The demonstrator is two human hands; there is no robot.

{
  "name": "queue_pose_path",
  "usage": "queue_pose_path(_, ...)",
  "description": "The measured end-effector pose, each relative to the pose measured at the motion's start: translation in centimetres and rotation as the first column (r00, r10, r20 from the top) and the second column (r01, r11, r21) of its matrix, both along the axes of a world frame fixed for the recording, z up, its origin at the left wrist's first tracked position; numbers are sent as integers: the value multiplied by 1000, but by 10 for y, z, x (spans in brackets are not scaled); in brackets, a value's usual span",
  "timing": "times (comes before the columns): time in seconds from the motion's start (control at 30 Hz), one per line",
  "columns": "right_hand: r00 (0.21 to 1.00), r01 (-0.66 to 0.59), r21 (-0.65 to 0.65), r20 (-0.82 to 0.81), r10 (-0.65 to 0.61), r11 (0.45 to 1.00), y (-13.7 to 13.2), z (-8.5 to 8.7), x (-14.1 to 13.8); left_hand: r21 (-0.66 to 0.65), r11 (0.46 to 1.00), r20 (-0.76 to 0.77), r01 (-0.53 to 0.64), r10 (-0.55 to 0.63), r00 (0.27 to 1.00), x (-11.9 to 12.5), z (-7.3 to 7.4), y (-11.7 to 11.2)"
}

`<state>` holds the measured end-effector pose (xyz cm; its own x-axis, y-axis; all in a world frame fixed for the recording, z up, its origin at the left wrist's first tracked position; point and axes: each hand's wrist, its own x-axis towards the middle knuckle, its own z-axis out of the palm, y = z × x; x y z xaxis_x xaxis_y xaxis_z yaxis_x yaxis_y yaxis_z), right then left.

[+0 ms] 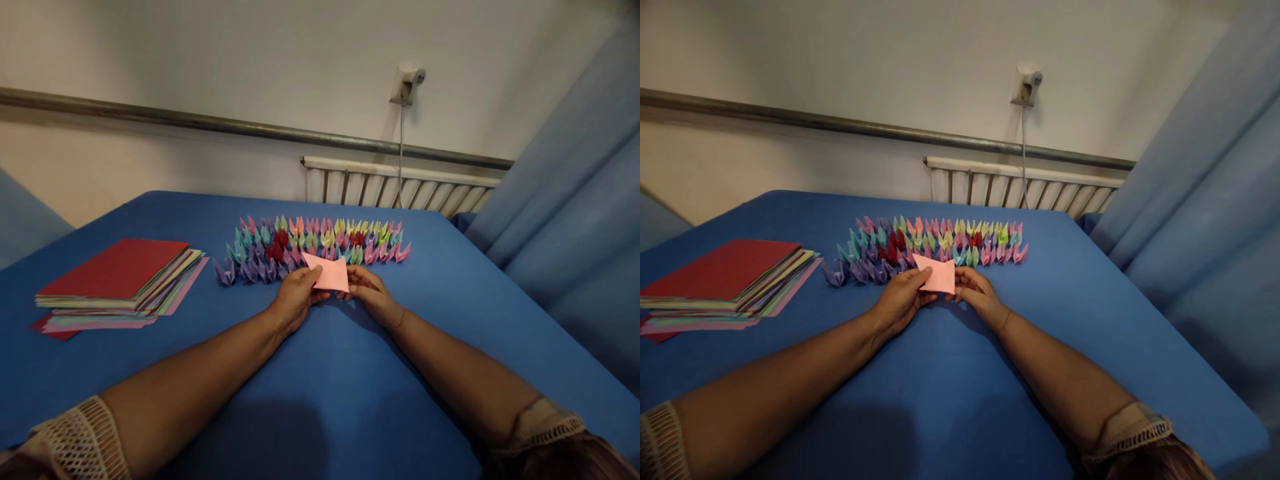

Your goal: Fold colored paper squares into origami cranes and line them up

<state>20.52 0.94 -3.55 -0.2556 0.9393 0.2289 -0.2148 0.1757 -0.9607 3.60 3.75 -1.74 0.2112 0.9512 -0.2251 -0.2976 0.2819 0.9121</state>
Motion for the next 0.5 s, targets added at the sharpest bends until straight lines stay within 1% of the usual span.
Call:
queue_pose_path(0.3, 998, 35, 3, 45, -35, 999, 2, -2, -2, 24, 1000, -15, 10, -10, 1000, 1, -2, 0)
queue_pose_path(0.37, 997, 66, -1, 51, -66, 998, 3, -4, -3, 43, 999, -23, 20, -19, 1000, 1, -3, -1)
queue_pose_path(0.5, 985, 166, 12, 56, -166, 986, 6, -8, -4, 106, 992, -62, 75, -68, 996, 2, -5, -2)
